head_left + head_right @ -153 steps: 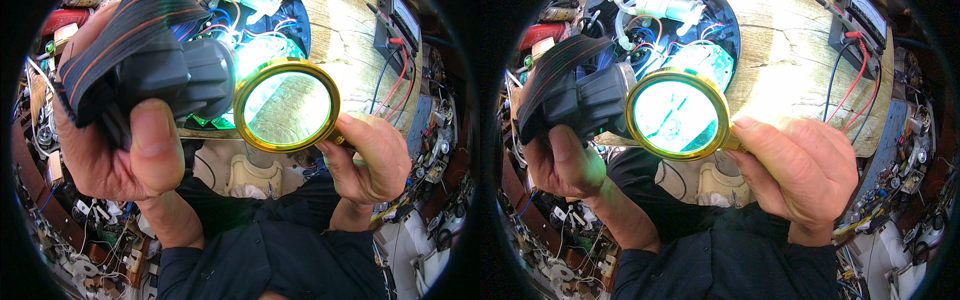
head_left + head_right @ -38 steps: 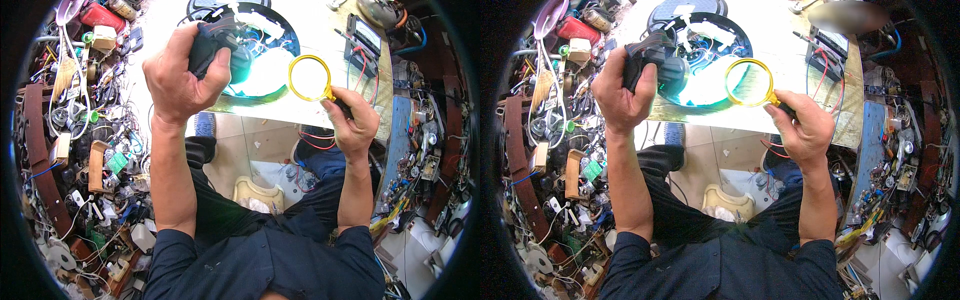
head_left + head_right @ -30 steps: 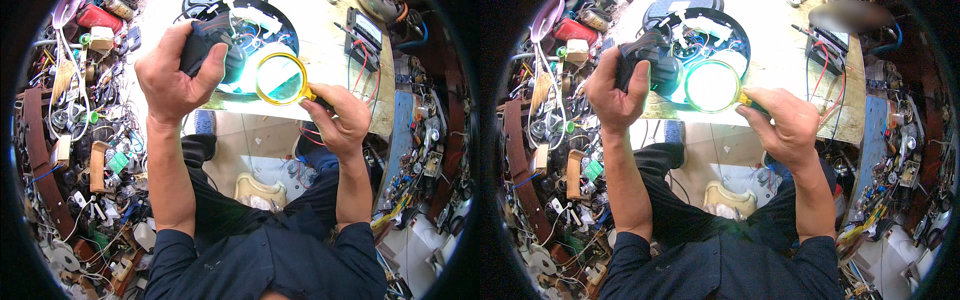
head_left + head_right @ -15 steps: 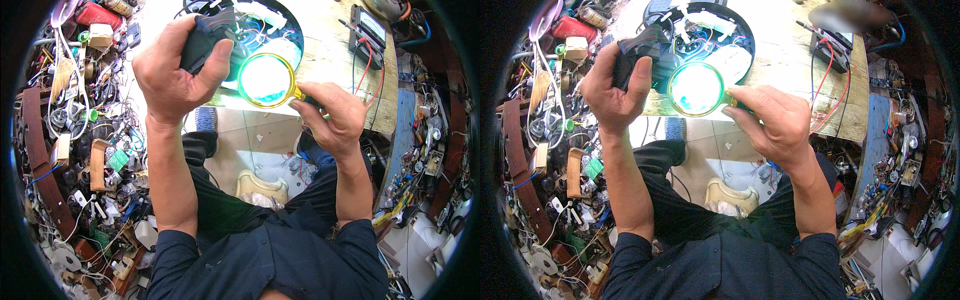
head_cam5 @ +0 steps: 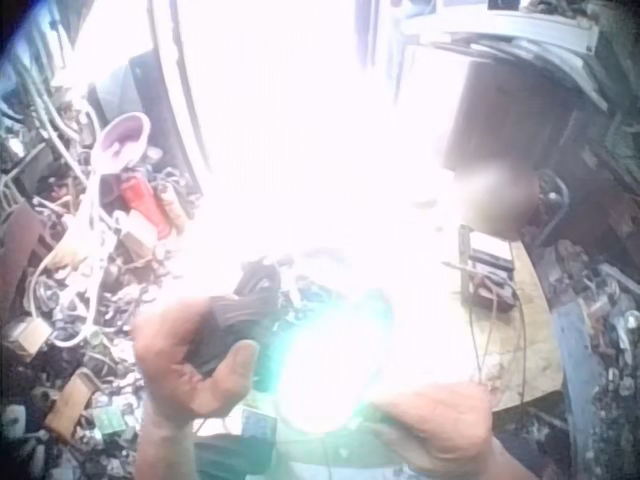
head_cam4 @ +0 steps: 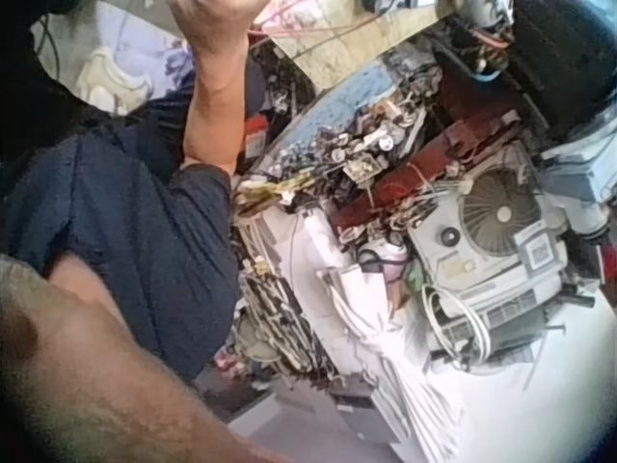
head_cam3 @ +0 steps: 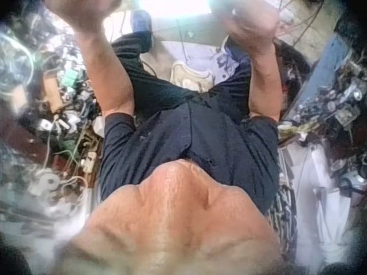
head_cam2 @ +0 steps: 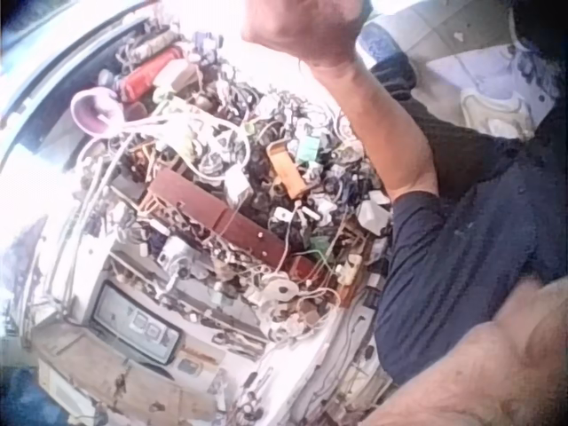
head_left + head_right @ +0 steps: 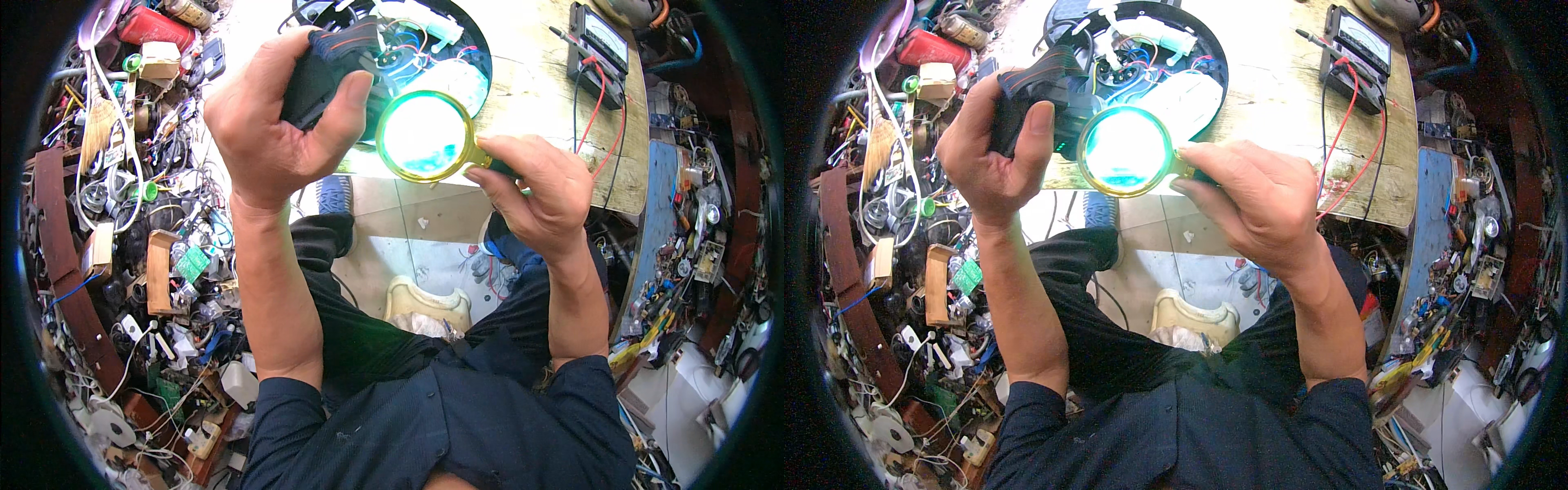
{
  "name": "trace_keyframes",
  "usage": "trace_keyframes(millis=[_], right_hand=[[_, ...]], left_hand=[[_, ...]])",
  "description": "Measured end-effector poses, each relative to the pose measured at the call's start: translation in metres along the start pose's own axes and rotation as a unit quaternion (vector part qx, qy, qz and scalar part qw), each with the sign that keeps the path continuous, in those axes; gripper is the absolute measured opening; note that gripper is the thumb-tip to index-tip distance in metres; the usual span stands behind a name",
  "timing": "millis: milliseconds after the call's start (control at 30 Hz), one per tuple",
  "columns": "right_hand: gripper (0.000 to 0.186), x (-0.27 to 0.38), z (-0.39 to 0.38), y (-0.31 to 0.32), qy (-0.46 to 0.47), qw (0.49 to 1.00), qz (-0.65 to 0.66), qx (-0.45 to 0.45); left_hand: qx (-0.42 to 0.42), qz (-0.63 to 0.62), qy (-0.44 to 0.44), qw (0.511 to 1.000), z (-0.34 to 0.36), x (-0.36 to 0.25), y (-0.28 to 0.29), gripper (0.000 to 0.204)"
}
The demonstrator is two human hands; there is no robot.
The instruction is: The person sits at a cluttered workbench and uses a magnifying glass and a flashlight to closely inspect a green circuit board and a black plastic component with wires. The person repeatedly adjusts the magnifying glass and flashlight to view different areas of the components.
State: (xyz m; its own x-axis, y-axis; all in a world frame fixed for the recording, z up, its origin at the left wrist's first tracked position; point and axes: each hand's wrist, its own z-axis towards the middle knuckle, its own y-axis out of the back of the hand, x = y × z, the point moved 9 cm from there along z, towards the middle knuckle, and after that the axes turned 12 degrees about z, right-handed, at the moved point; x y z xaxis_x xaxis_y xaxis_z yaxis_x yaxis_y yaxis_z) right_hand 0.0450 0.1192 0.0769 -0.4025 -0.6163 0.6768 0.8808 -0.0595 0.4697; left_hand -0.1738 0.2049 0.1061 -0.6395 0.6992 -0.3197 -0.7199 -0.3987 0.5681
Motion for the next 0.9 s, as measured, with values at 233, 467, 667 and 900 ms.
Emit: trace_keyframes(millis=[233,467,667,900], right_hand=[[0.039,0.0027,-0.0001,-0.0018,0.016,1.0,-0.015,0.005],[0.04,0.0053,0.0,-0.0008,0.018,1.0,-0.024,0.009],[0.042,0.0062,-0.0011,0.0004,0.017,1.0,-0.02,0.012],[0.041,0.0061,-0.0024,0.003,0.017,0.999,-0.027,0.015]], left_hand=[[-0.008,-0.004,-0.009,1.0,-0.0016,0.0028,0.0034,0.037],[-0.005,-0.008,0.013,1.0,-0.0009,0.0026,0.0061,0.036],[-0.01,-0.002,0.0,1.0,-0.0005,0.0029,0.0078,0.035],[-0.01,-0.005,-0.001,1.0,-0.0015,0.0011,0.0066,0.034]])
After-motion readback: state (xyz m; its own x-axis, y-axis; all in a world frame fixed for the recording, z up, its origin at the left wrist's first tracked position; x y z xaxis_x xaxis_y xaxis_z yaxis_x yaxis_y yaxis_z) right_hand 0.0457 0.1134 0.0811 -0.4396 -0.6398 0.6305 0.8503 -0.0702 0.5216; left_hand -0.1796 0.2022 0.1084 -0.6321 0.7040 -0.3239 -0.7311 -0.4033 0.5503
